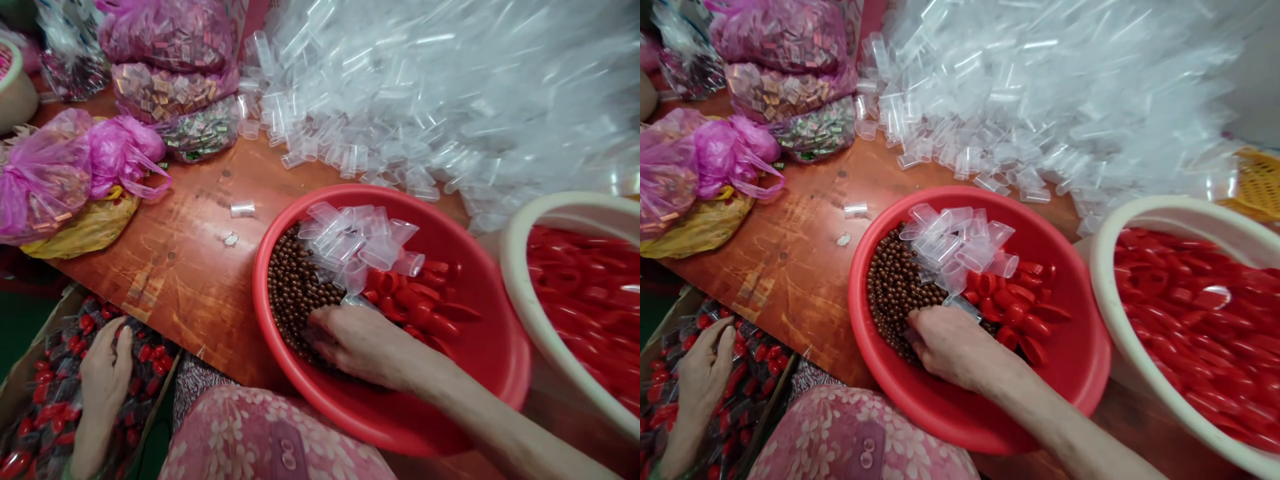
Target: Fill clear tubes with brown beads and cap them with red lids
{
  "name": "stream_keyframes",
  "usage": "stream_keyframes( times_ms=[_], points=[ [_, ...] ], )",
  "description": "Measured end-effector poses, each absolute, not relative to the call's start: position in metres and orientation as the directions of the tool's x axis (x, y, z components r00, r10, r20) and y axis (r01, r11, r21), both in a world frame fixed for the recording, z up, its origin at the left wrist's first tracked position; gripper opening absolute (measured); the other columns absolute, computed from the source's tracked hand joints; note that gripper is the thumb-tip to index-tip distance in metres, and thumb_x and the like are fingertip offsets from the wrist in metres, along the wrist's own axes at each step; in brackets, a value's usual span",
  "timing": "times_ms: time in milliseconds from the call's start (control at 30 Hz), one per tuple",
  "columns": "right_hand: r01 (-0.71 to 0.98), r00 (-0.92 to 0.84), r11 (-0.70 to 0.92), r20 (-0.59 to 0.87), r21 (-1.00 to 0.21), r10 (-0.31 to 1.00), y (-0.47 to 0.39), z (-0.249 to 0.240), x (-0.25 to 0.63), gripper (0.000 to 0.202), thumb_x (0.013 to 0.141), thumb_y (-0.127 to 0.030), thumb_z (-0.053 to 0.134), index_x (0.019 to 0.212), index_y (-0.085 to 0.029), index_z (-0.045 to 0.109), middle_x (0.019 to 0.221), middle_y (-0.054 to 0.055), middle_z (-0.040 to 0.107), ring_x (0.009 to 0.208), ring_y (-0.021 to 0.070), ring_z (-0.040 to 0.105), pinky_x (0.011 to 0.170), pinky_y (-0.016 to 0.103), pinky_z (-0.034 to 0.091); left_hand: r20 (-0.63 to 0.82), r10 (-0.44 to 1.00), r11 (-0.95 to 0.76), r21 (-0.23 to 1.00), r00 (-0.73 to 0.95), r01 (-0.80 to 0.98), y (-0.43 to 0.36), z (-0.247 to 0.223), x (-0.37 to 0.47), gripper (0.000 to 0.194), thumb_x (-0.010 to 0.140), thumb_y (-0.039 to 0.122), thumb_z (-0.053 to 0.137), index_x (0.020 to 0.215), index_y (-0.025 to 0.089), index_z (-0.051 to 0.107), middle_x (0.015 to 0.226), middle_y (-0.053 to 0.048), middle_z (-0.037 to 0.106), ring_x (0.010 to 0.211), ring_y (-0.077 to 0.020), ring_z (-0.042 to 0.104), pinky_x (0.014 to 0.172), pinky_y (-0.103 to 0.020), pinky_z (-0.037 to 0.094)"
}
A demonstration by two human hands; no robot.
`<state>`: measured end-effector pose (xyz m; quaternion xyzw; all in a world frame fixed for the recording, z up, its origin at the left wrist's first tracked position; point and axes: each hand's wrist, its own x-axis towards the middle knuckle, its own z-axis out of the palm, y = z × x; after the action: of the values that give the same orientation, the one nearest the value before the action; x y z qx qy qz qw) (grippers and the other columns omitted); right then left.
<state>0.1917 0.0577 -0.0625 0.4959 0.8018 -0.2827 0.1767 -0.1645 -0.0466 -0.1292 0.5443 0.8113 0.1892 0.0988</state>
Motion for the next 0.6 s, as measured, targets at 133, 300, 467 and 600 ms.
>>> stream_keyframes(
  times_ms=[133, 300, 467, 600],
  points=[
    [0.924, -0.381, 0.319, -0.59, -0.212, 0.712, 0.065, -0.07, 0.178, 0.017, 0.069, -0.001, 0.054, 0.071, -0.015, 0.064, 0.069, 0.014, 0.071, 0.063, 0.0239, 0.068, 0.053, 0.029, 0.038, 0.355, 0.933, -0.184, 0.623, -0.065, 0.761, 0.001, -0.096, -0.085, 0.025, 0.09, 0.021, 0.049, 0.109, 0.015, 0.063, 0.113, -0.01, 0.069, 0.108, -0.0211, 0.064, 0.098, -0.038, 0.05],
    [0.943, -0.32, 0.217, -0.505, -0.252, 0.801, 0.073, -0.09, 0.16, 0.029, 0.069, 0.003, 0.049, 0.093, -0.01, 0.059, 0.081, 0.016, 0.072, 0.072, 0.0241, 0.069, 0.059, 0.029, 0.042, 0.521, 0.828, -0.542, 0.648, 0.207, 0.535, 0.036, -0.093, -0.023, 0.035, 0.088, 0.011, 0.052, 0.122, 0.013, 0.058, 0.126, -0.016, 0.064, 0.12, -0.0223, 0.059, 0.102, -0.039, 0.05],
    [0.91, -0.274, 0.126, -0.345, -0.395, 0.898, 0.076, -0.103, 0.162, 0.017, 0.076, -0.007, 0.048, 0.091, -0.014, 0.052, 0.08, 0.01, 0.067, 0.072, 0.0206, 0.064, 0.064, 0.028, 0.043, 0.525, 0.826, -0.548, 0.664, 0.203, 0.509, 0.041, -0.104, -0.017, 0.04, 0.086, 0.008, 0.054, 0.126, 0.012, 0.056, 0.126, -0.018, 0.064, 0.12, -0.0216, 0.059, 0.102, -0.036, 0.051],
    [0.826, -0.283, 0.15, -0.169, -0.543, 0.944, 0.074, -0.111, 0.167, 0.02, 0.076, -0.01, 0.047, 0.094, -0.018, 0.051, 0.086, 0.006, 0.066, 0.078, 0.0194, 0.063, 0.072, 0.03, 0.048, 0.519, 0.831, -0.541, 0.67, 0.201, 0.509, 0.042, -0.1, -0.02, 0.04, 0.084, 0.007, 0.057, 0.123, 0.014, 0.058, 0.122, -0.016, 0.066, 0.115, -0.0214, 0.062, 0.1, -0.036, 0.053]
  ],
)
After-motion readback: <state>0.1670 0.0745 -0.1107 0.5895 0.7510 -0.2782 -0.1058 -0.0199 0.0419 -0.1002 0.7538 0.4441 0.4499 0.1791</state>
